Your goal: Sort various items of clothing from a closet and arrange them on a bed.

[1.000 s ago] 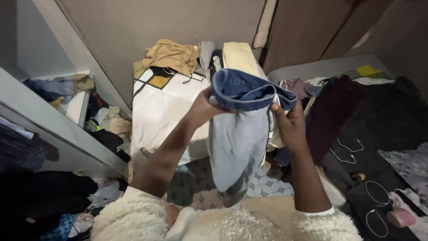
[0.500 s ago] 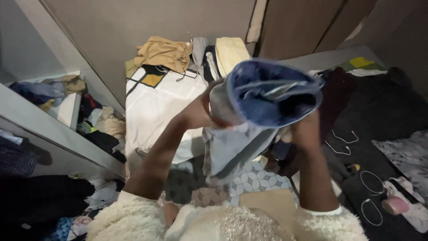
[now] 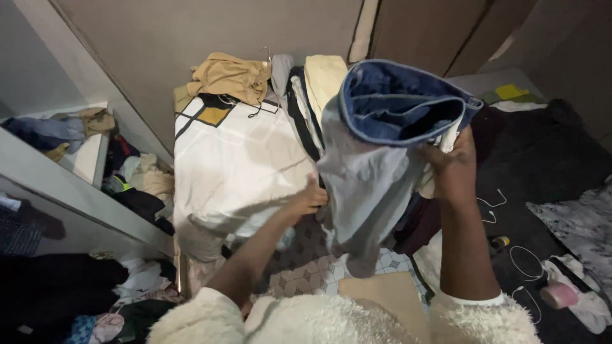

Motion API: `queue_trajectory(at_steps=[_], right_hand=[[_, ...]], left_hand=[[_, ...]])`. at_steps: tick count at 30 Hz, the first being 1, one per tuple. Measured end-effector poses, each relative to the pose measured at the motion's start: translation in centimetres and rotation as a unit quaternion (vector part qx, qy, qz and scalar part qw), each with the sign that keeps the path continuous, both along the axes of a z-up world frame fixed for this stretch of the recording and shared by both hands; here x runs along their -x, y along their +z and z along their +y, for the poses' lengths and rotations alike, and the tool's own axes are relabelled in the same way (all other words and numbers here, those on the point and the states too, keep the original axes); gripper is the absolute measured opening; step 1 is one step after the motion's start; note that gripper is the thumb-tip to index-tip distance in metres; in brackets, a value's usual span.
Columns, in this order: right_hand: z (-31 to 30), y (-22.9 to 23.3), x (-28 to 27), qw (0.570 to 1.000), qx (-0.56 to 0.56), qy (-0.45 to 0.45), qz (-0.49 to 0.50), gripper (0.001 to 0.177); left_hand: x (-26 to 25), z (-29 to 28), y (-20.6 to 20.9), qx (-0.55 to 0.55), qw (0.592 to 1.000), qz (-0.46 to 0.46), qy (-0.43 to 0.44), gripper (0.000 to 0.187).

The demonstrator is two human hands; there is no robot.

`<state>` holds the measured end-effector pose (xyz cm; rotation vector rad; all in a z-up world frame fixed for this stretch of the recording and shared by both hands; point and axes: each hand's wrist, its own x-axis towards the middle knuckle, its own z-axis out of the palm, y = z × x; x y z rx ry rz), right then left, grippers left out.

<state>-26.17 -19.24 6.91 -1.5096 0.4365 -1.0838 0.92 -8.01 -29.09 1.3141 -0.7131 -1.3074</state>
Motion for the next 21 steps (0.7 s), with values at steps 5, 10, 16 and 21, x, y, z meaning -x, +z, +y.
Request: queue_trajectory(at_steps=[5,10,16,21], right_hand=[[-0.5,0.0,1.5,0.998,0.038,-0.024,0.035,0.05],[-4.5,-2.2,5.2,0.998,0.011,-0.039,0.053,0.044],[-9.9,-5.3,9.3,0.996,0.048,-0.074,-0.02,0.037],[-10.0,-3.7,10.1,0.991,-0.095,-0.082,-0.047,0.052]], left_hand=[[5.9,-2.6,4.6,0.111,0.976,0.188,0.016,0.097],[5.5,-8.9,-6.8,0.201,0.974,0.005,0.104,0.076],[9.1,-3.7,8.6,0.034,0.955,0.291,-0.037,0.063],[9.9,-2.3,10.3,0.184,0.93,0.286,-0.138,0.08]])
